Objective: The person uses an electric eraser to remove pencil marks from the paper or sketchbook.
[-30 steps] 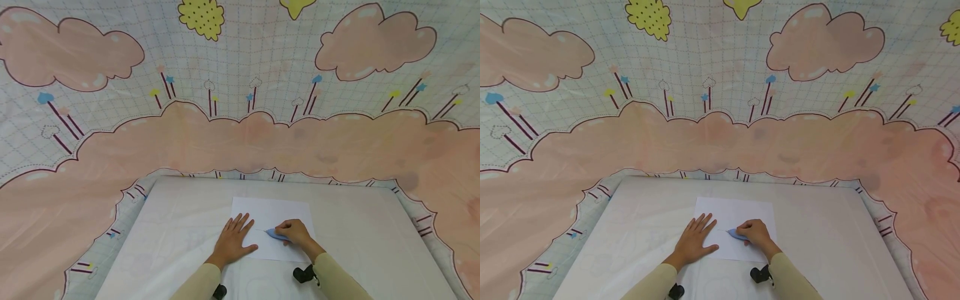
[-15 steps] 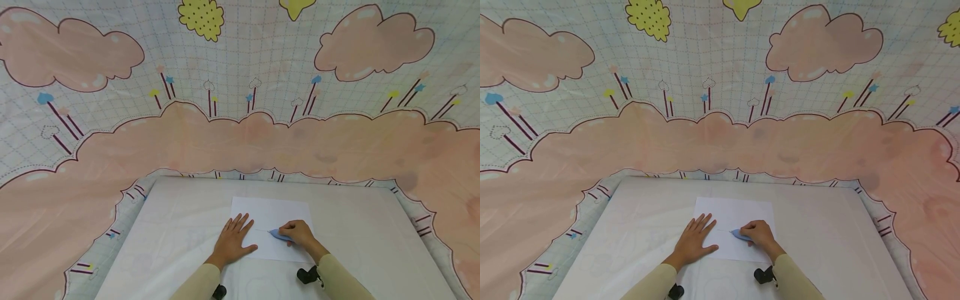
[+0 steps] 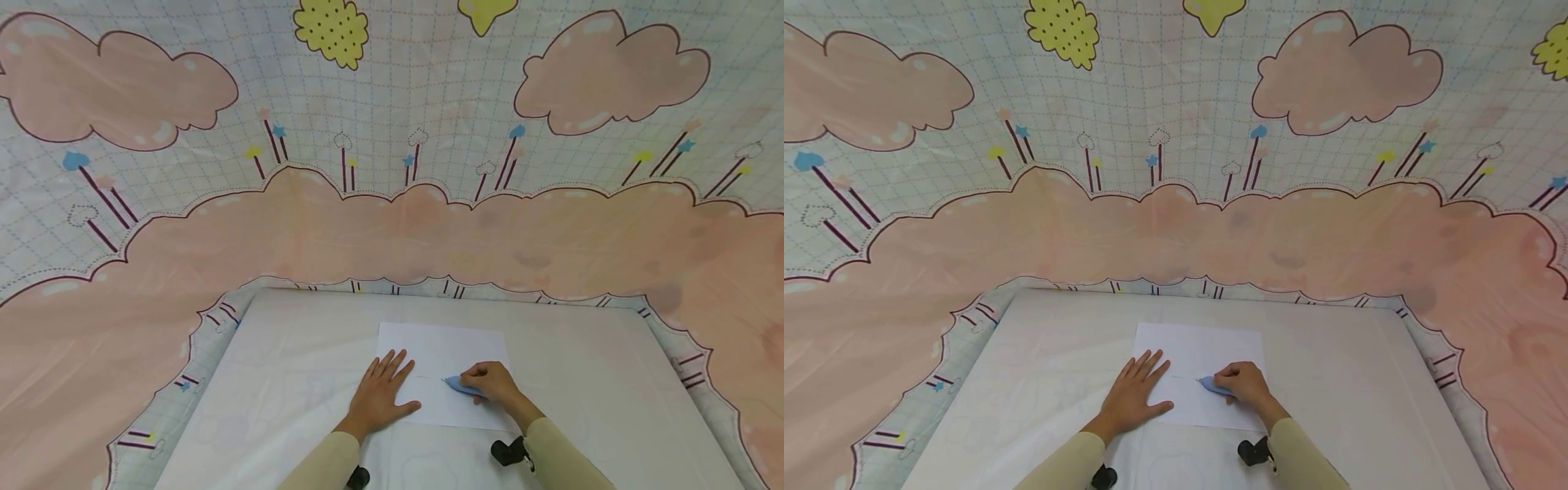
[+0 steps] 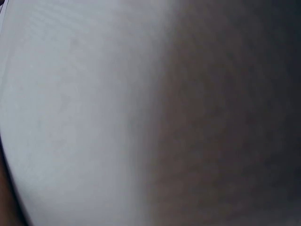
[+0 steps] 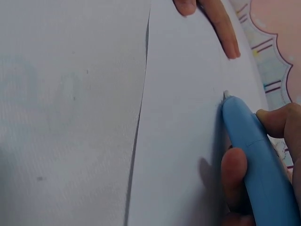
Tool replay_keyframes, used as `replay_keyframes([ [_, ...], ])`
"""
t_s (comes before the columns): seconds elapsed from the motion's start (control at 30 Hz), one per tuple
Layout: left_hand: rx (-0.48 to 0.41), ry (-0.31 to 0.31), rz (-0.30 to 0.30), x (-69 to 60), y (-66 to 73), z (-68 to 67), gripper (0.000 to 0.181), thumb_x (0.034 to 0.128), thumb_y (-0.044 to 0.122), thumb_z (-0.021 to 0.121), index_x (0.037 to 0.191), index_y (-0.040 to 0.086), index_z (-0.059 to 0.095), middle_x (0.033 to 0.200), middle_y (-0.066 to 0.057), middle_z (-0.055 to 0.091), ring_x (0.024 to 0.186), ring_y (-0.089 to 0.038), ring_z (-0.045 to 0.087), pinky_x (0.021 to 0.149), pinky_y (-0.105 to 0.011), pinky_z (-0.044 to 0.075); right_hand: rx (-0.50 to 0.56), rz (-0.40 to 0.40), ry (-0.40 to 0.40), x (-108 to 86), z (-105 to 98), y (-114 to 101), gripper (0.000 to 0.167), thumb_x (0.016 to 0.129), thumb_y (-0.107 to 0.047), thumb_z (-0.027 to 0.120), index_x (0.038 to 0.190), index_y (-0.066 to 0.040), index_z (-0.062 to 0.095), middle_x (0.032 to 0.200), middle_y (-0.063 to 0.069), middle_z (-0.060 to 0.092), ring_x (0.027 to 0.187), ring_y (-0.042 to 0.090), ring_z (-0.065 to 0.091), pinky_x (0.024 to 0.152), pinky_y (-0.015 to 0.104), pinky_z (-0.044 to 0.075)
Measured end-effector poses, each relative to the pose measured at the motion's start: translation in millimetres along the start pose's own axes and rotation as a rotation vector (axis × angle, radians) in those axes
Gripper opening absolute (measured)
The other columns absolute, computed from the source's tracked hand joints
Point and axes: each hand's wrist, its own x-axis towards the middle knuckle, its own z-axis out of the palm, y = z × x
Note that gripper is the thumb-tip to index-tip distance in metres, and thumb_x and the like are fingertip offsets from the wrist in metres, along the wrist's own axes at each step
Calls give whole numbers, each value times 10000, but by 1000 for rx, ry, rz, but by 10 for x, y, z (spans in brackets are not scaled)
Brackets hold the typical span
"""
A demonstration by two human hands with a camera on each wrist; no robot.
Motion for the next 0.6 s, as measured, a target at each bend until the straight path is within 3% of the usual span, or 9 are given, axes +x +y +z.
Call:
replay_keyframes([
  [0.3, 4, -14, -13, 0, 17, -13, 830, 897, 724, 446, 1551, 227, 327, 1647, -5, 198, 1519, -247, 163, 1216, -494, 160, -122, -125, -108, -5, -97, -12, 121, 867, -178, 746, 930, -78, 720, 753, -9, 654, 522, 131, 607, 720, 291, 456],
  [0.6, -4, -6, -11, 14, 16, -9, 830, 896, 722, 453, 1552, 229, 324, 1647, -10, 198, 1520, -247, 159, 1212, -504, 166, -114, -179, -132, 21, -115, -28, 142, 873, -195, 743, 951, -79, 719, 768, -17, 669, 521, 133, 604, 684, 296, 465],
])
